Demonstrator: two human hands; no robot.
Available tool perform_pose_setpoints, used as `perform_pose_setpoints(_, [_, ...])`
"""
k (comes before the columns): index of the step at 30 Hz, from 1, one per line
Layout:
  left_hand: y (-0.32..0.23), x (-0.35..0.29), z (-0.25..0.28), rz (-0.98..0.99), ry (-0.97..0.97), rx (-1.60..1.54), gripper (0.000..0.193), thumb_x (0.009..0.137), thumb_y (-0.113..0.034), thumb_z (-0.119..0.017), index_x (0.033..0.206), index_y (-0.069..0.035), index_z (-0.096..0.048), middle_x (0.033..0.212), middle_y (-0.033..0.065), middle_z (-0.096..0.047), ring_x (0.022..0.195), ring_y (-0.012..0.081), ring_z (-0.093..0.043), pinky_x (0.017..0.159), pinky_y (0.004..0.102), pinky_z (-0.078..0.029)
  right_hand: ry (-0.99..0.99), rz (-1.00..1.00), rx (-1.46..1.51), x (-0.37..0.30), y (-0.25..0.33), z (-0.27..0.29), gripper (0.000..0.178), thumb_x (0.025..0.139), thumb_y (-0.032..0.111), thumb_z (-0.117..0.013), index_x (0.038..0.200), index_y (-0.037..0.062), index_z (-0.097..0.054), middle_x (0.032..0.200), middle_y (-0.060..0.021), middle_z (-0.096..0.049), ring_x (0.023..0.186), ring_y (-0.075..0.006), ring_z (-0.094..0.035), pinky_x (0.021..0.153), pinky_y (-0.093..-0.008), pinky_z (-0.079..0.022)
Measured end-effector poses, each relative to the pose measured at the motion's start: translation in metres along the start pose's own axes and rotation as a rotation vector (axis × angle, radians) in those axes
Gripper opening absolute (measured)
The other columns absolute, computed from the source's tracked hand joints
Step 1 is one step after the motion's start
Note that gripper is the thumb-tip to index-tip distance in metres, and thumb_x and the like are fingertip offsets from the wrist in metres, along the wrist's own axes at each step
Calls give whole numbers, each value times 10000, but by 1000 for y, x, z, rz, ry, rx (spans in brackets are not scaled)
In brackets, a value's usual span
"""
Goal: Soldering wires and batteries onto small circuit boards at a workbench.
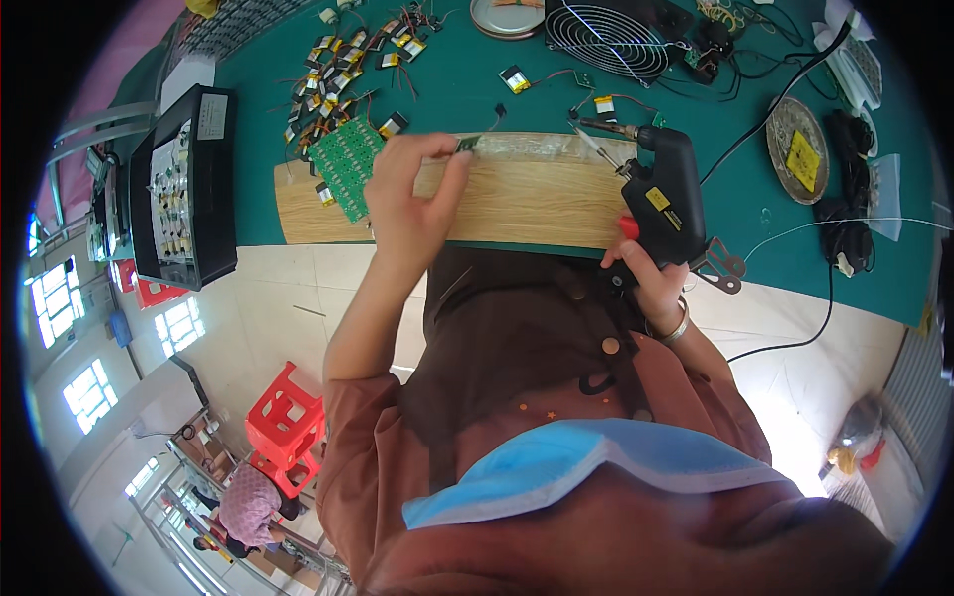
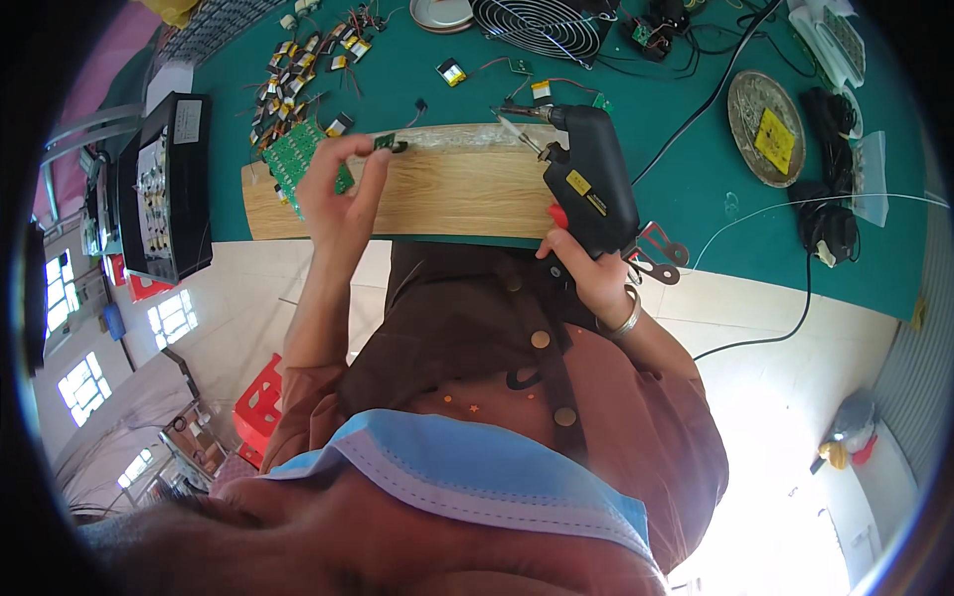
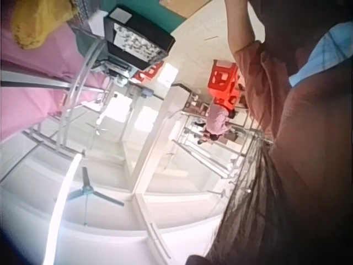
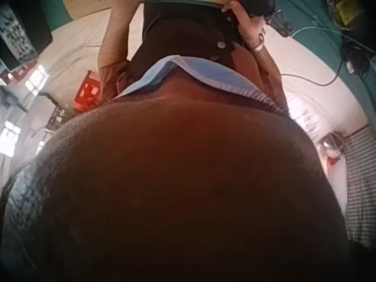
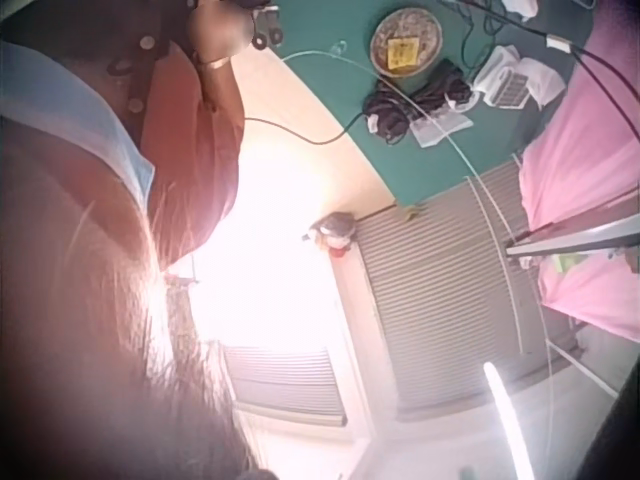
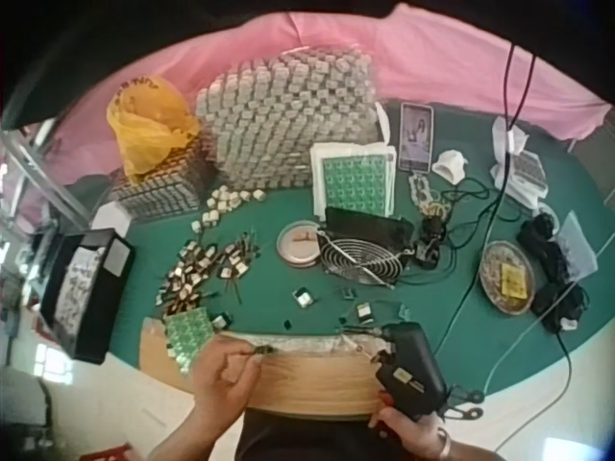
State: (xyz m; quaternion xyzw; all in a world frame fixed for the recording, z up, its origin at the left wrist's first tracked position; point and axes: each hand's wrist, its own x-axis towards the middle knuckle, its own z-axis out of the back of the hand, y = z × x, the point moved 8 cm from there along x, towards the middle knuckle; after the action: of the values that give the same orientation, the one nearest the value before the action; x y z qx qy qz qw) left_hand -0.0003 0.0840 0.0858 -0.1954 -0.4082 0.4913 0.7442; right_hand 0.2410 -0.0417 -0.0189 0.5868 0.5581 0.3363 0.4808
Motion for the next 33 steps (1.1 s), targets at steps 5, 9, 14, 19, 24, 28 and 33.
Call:
perform_pose_setpoints(5, [-33, -23, 8, -71, -79, -32, 188, 795, 28, -705, 949, -49, -629, 814, 46, -625, 657, 116, -558, 629, 253, -453, 2, -3, -8, 1, 3, -5, 369, 852, -36, -550, 1212, -100, -501, 1080, -168, -586, 712, -207, -614, 659, -340, -531])
perform_pose_setpoints(9, [-31, -27, -31, -67, 138, 157, 208, 771, 7, -655, 973, -36, -638, 748, 99, -569, 646, 260, -602, 583, 346, -483, -4, 27, -3, 1, 5, -6, 373, 850, -35, -551, 1214, -100, -501, 1091, -166, -577, 717, -204, -612, 659, -341, -531])
perform_pose_setpoints(14, [-12, -19, -59, 42, 254, 62, 191, 852, -23, -631, 1041, -35, -659, 805, 103, -629, 665, 244, -638, 630, 343, -513, -3, 17, -16, 0, 5, -5, 372, 852, -18, -559, 1212, -95, -505, 1003, -151, -588, 708, -204, -607, 645, -336, -526])
perform_pose_setpoints(19, [-8, -8, -64, -68, 380, 154, 211, 841, -13, -631, 1045, -45, -674, 835, 107, -622, 739, 280, -624, 678, 373, -510, 13, 23, -13, -1, 4, -5, 372, 848, -15, -564, 1207, -96, -506, 975, -147, -587, 704, -208, -611, 641, -336, -525])
perform_pose_setpoints(24, [-25, 0, -55, -254, 418, 316, 157, 819, -32, -662, 973, -61, -673, 898, 73, -608, 905, 269, -561, 756, 385, -467, -18, 23, -2, 0, 8, -5, 382, 846, -11, -569, 1213, -96, -502, 941, -142, -595, 704, -213, -616, 643, -334, -525])
perform_pose_setpoints(28, [-42, -3, -44, -240, 490, 226, 128, 818, -43, -675, 945, -52, -660, 872, 69, -608, 870, 275, -573, 759, 390, -460, 6, 5, -9, 0, 4, -4, 390, 844, -5, -578, 1214, -97, -498, 917, -138, -602, 690, -215, -616, 646, -339, -528])
perform_pose_setpoints(33, [-65, -11, -45, -88, 566, -72, 90, 863, -42, -653, 952, -53, -657, 861, 86, -625, 758, 267, -621, 680, 316, -476, -18, 16, 7, 0, 5, -4, 391, 840, -1, -581, 1209, -97, -497, 916, -139, -601, 677, -213, -614, 647, -340, -526])
